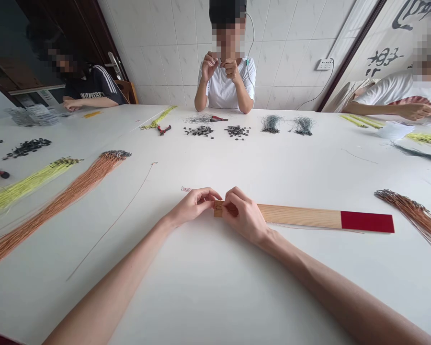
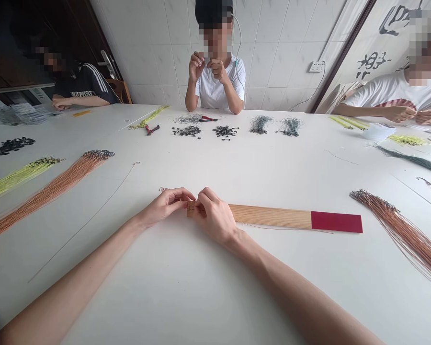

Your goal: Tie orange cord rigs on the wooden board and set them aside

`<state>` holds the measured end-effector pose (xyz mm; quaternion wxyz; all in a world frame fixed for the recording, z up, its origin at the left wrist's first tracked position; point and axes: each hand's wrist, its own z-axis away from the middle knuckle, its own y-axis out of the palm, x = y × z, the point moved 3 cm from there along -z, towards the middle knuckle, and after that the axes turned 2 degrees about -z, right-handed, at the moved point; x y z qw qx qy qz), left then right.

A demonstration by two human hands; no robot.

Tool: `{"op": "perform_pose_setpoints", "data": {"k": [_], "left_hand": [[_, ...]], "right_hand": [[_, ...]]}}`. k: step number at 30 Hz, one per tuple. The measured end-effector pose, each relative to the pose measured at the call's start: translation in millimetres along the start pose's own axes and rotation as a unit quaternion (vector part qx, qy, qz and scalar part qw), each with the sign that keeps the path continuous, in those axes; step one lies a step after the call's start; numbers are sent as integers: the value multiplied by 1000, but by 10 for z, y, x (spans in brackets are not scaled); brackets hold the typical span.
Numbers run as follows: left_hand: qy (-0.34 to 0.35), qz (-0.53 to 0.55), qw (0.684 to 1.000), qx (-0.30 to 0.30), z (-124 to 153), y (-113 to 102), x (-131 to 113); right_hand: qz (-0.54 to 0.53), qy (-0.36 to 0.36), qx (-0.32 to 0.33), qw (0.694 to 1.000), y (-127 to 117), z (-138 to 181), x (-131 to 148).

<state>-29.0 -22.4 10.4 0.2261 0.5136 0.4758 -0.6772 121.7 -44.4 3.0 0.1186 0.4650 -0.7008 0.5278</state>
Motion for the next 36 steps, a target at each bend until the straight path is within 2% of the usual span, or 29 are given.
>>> {"op": "perform_pose_setpoints", "data": {"k": [31,36], "left_hand": [[-5,-4,1000,-4,16,-13,-19],[-2,7,1000,-4,16,-15,6]], "right_hand": [[3,-4,-1,1000,-17,-6,20],[12,-32,-12,999,-11,2,24]]}}
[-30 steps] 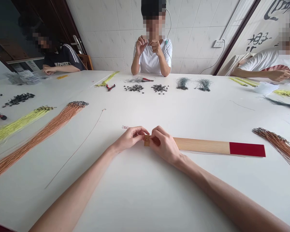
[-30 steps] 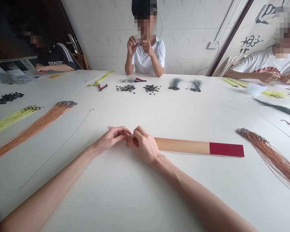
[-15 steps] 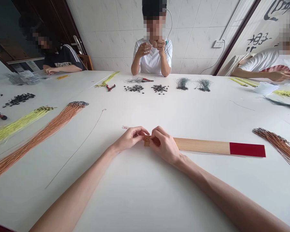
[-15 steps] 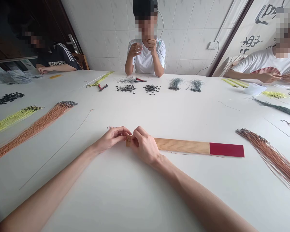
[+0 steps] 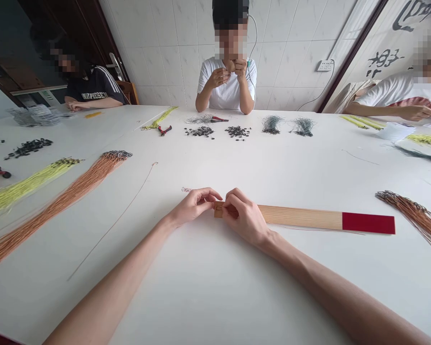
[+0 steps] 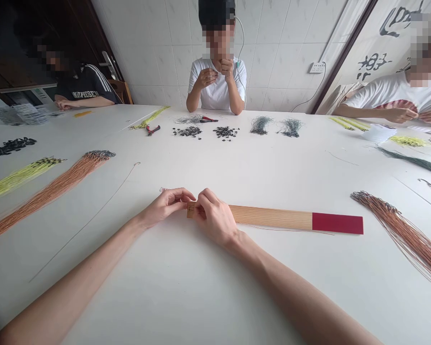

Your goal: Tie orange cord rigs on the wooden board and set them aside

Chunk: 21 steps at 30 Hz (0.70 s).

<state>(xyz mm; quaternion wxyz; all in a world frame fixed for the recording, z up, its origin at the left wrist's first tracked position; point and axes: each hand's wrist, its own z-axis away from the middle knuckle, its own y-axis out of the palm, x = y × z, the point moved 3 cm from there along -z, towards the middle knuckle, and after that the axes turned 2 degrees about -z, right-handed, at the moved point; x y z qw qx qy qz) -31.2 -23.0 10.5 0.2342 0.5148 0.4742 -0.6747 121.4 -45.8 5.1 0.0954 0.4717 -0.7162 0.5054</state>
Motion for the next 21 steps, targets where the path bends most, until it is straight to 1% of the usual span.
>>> {"op": "perform_pose_setpoints", "data": {"k": [9,21], "left_hand": [[0,9,1000,10,-1,4,-24],[7,5,1000,2,3,1,-20]], "right_hand": [[10,-20,-5,1000,-5,8,21],[24,-27,-11,999,-10,9,29]]}}
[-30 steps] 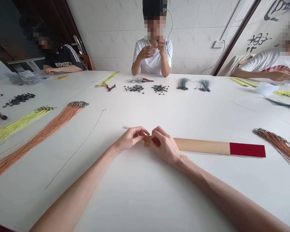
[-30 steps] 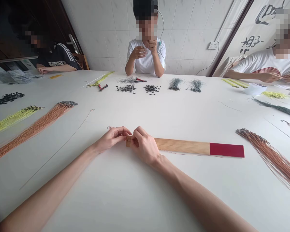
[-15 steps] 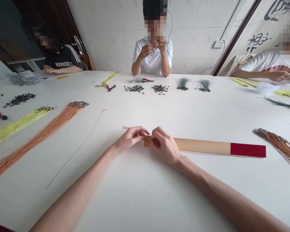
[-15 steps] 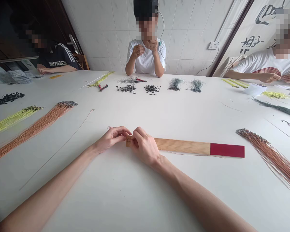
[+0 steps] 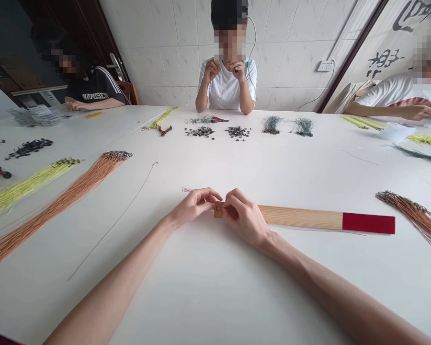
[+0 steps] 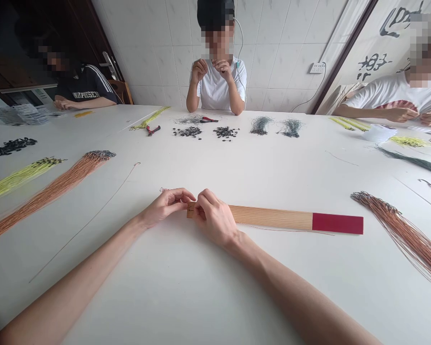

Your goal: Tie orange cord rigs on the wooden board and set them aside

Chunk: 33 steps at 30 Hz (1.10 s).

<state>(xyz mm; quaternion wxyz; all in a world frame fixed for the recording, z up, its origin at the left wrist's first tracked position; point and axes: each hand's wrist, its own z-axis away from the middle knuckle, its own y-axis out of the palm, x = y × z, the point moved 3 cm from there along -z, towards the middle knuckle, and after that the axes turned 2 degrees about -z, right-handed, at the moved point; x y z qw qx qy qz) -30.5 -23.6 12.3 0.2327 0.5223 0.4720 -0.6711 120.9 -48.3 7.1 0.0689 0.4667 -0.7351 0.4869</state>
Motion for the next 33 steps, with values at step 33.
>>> {"op": "perform_pose_setpoints", "data": {"k": [33], "left_hand": [[-9,5,1000,13,-2,-5,19]], "right_hand": [[-45,56,34,997,9,-11,-28]]}}
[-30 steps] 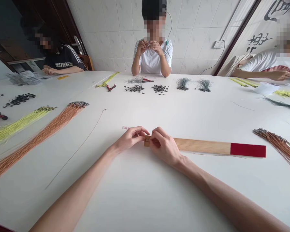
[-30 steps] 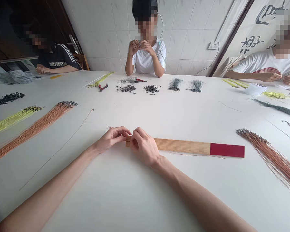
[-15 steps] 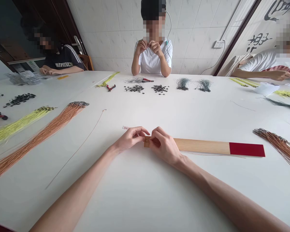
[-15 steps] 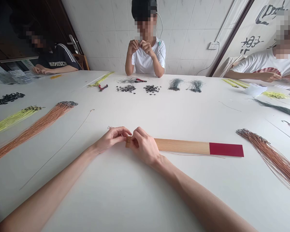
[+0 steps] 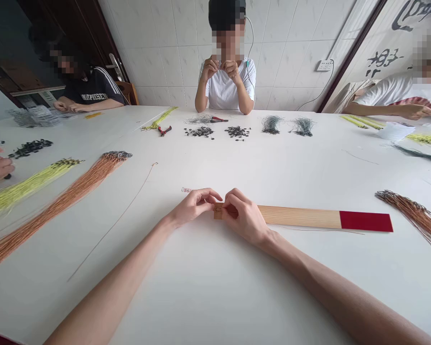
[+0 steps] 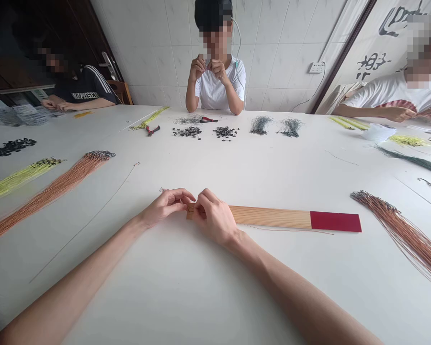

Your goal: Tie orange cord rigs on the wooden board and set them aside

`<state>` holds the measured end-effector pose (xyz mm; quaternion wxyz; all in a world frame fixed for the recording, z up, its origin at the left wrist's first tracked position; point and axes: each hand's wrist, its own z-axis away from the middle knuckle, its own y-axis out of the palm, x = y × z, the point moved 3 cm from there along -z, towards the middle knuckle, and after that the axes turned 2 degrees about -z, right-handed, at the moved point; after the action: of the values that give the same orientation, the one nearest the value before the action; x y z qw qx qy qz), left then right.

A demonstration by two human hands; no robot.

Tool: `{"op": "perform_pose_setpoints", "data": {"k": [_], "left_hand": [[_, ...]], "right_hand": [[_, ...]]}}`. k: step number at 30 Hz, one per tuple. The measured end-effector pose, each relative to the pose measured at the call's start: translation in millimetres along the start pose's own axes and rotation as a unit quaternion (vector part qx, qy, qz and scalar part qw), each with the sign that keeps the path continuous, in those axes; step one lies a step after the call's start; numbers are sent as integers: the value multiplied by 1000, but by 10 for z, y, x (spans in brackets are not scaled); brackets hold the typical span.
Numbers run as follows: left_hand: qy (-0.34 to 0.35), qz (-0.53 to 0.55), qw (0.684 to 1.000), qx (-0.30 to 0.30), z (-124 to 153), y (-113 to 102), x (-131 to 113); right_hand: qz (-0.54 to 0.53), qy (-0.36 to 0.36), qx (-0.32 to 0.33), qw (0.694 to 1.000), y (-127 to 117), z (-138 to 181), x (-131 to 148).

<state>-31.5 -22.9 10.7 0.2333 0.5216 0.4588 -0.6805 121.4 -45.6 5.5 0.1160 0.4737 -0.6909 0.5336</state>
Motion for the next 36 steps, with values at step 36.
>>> {"op": "perform_pose_setpoints", "data": {"k": [36], "left_hand": [[6,116,993,23,14,-61,-33]], "right_hand": [[-44,-60,-39,996,-226,70,445]]}}
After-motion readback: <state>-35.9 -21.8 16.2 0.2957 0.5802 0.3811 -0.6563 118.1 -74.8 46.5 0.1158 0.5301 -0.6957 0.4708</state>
